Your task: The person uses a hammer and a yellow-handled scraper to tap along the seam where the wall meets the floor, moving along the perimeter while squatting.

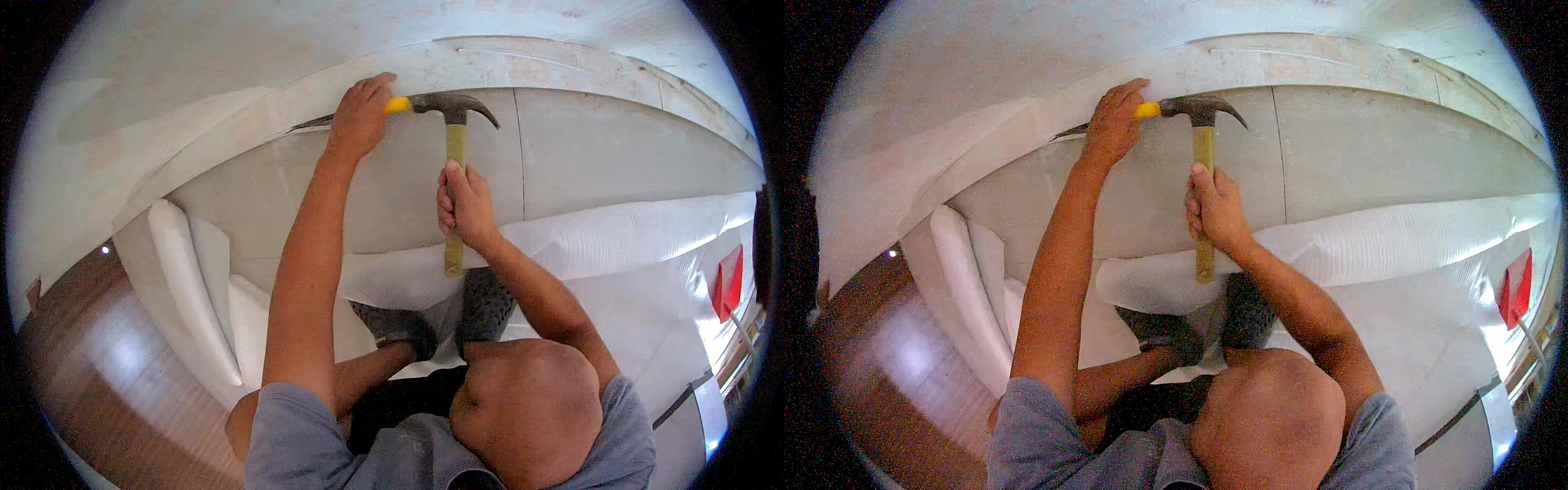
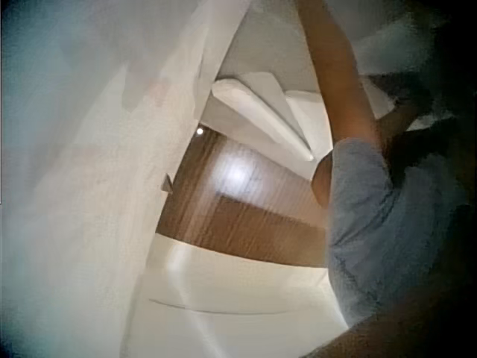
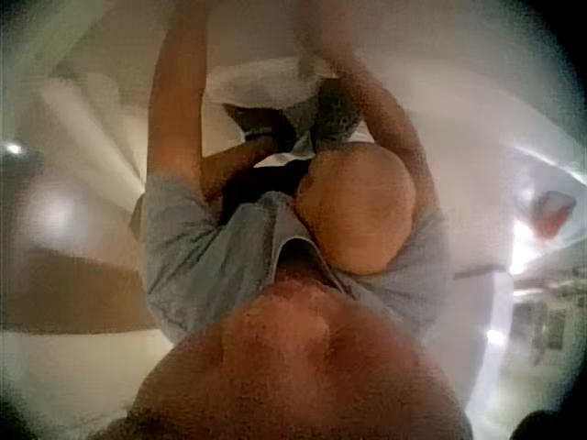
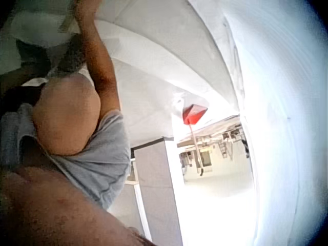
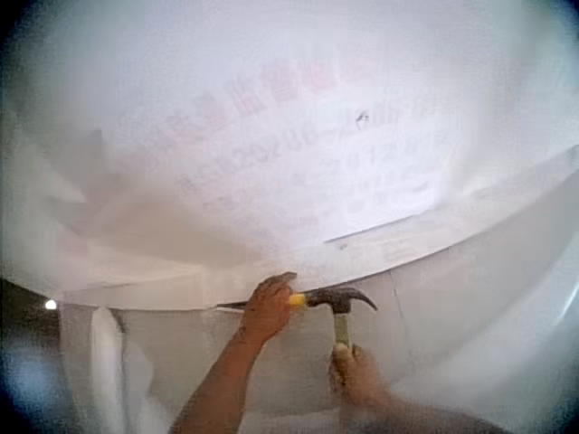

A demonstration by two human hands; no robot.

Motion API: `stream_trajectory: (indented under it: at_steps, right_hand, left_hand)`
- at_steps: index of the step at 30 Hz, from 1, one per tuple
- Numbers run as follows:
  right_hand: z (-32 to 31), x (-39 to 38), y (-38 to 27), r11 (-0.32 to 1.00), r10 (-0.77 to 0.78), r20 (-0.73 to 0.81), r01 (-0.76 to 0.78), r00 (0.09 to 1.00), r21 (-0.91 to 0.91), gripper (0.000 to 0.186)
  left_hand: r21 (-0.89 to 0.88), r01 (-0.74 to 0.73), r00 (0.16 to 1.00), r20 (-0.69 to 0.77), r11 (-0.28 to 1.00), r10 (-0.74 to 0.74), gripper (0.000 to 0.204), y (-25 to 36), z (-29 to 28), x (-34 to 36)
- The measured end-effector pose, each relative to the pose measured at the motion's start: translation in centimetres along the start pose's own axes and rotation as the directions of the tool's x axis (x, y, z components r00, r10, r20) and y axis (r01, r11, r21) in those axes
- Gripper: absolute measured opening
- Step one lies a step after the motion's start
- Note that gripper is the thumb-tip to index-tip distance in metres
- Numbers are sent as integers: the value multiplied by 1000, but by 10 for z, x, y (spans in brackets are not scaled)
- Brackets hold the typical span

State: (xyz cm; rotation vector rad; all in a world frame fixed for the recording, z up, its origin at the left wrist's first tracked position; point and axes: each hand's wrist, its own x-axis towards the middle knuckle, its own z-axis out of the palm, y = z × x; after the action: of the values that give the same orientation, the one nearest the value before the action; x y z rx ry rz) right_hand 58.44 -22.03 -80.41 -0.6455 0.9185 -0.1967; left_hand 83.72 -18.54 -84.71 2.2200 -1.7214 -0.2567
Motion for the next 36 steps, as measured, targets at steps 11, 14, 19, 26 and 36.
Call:
stream_trajectory:
  at_steps: [11,14,19,26,36]
  right_hand:
    - [-11,10,4,978,-121,-85,133,989,159,39]
    - [-9,13,-9,994,76,57,-71,995,-83,38]
    - [-3,10,4,999,-32,-19,31,999,-26,38]
    - [-4,11,3,989,-130,-83,135,988,59,38]
    - [-8,18,3,996,24,43,-20,999,-91,39]
  left_hand:
    - [20,-16,1000,15,1000,15,28,3,4,3]
    - [42,-8,1000,12,999,7,26,-4,1,0]
    - [22,-17,999,45,1000,16,30,-2,0,4]
    - [-6,4,999,47,1000,-3,31,-1,2,0]
    - [-53,9,1000,20,999,-8,40,-4,-3,3]
